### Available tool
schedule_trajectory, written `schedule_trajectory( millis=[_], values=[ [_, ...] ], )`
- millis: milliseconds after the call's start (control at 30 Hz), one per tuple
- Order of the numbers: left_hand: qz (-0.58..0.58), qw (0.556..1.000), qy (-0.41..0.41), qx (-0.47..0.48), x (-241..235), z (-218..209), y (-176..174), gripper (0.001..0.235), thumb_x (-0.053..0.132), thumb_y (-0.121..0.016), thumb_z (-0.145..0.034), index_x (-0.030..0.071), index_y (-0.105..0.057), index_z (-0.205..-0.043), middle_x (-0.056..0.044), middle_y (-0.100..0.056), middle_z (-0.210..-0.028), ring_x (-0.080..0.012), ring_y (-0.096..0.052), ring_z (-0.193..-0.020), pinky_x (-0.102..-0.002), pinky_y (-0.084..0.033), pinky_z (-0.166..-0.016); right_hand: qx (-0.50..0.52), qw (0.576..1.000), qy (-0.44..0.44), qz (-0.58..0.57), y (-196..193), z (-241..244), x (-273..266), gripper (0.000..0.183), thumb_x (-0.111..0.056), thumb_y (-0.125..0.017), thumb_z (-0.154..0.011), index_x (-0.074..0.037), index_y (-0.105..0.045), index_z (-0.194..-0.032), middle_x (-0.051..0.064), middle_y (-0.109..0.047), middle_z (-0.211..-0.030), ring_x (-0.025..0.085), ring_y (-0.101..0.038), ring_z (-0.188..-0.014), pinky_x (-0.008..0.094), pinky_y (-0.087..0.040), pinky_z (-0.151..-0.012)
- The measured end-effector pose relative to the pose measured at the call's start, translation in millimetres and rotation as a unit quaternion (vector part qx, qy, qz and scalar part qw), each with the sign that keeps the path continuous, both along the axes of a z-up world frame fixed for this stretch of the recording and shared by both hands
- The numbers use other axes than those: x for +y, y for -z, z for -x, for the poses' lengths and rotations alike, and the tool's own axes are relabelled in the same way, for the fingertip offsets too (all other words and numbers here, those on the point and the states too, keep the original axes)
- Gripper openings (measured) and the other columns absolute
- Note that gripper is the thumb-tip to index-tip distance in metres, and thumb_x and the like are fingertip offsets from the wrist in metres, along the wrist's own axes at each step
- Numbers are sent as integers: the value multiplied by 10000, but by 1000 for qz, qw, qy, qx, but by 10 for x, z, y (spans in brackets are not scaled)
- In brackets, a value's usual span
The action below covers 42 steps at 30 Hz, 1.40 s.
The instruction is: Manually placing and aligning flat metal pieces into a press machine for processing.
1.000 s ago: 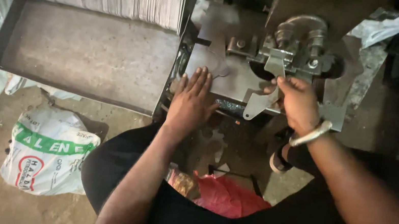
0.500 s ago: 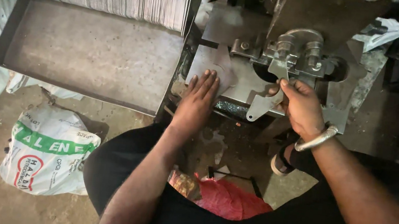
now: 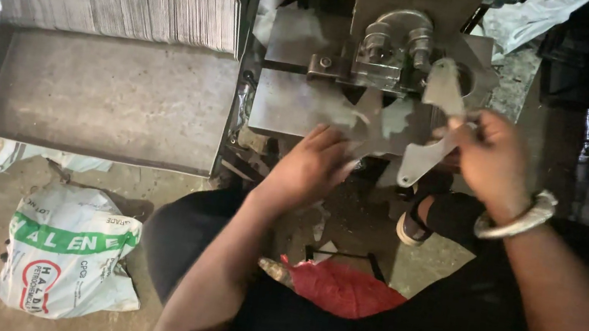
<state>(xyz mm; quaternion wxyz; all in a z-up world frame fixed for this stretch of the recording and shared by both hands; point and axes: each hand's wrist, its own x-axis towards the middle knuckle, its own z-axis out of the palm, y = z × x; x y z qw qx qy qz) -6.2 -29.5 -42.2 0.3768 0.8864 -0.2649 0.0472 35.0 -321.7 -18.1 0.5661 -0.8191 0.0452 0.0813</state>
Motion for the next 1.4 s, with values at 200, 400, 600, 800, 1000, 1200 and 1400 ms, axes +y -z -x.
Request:
schedule_trajectory(
  millis=[200,400,600,800,1000,1200,1400],
  values=[
    [-231,941,54,-243,-367,-199,541,427,100,-621,-903,147,-675,-1324,-130,-608,-1395,-357,-523,-1285,-522,-413,-1144,-49,996,67,-36,35,-236,-405,157,-126,-625,-1069,-3,-683,-1149,66,-753,-976,118,-698,-768,271,-551,-585],
    [-120,974,-98,-165,-589,-202,515,350,152,-668,-906,95,-687,-1251,-118,-616,-1337,-361,-539,-1256,-533,-445,-1113,-59,993,100,-15,84,-550,-611,179,-131,-675,-1071,19,-711,-1163,72,-710,-911,126,-688,-715,282,-596,-597],
    [-147,959,-55,-235,-522,-239,331,202,123,-717,-944,41,-714,-1128,-130,-637,-1283,-347,-562,-1180,-538,-473,-1054,98,957,172,210,71,-833,-464,222,-327,-743,-1048,-197,-768,-1226,141,-664,-814,199,-498,-523,407,-343,-474],
    [-103,971,-74,-205,-528,-248,452,291,131,-692,-928,47,-718,-1205,-134,-614,-1309,-342,-551,-1219,-496,-481,-1078,-325,901,49,281,692,-1159,-642,153,-190,-856,-978,-84,-789,-1066,134,-765,-989,264,-734,-835,393,-576,-723],
    [-224,939,-35,-258,-477,-220,333,273,138,-668,-887,106,-759,-1143,-102,-645,-1323,-296,-556,-1147,-459,-469,-1053,-403,832,108,366,398,-665,-299,168,-104,-825,-932,-83,-747,-1080,165,-716,-1148,374,-654,-1072,491,-528,-886],
    [-127,972,-68,-184,-508,-216,433,335,203,-702,-951,63,-705,-1256,-122,-648,-1245,-320,-583,-1082,-440,-490,-995,-386,886,-60,251,174,69,402,250,-26,-701,-953,-112,-715,-1187,103,-613,-1282,322,-600,-1232,471,-501,-1044],
    [6,980,-82,-180,-447,-122,165,411,193,-716,-953,17,-629,-1313,-144,-650,-1267,-352,-607,-1122,-447,-521,-1013,-344,865,-164,326,280,86,579,639,-91,-743,-805,-37,-596,-1425,192,-471,-1519,415,-440,-1379,548,-395,-1100]
  ],
)
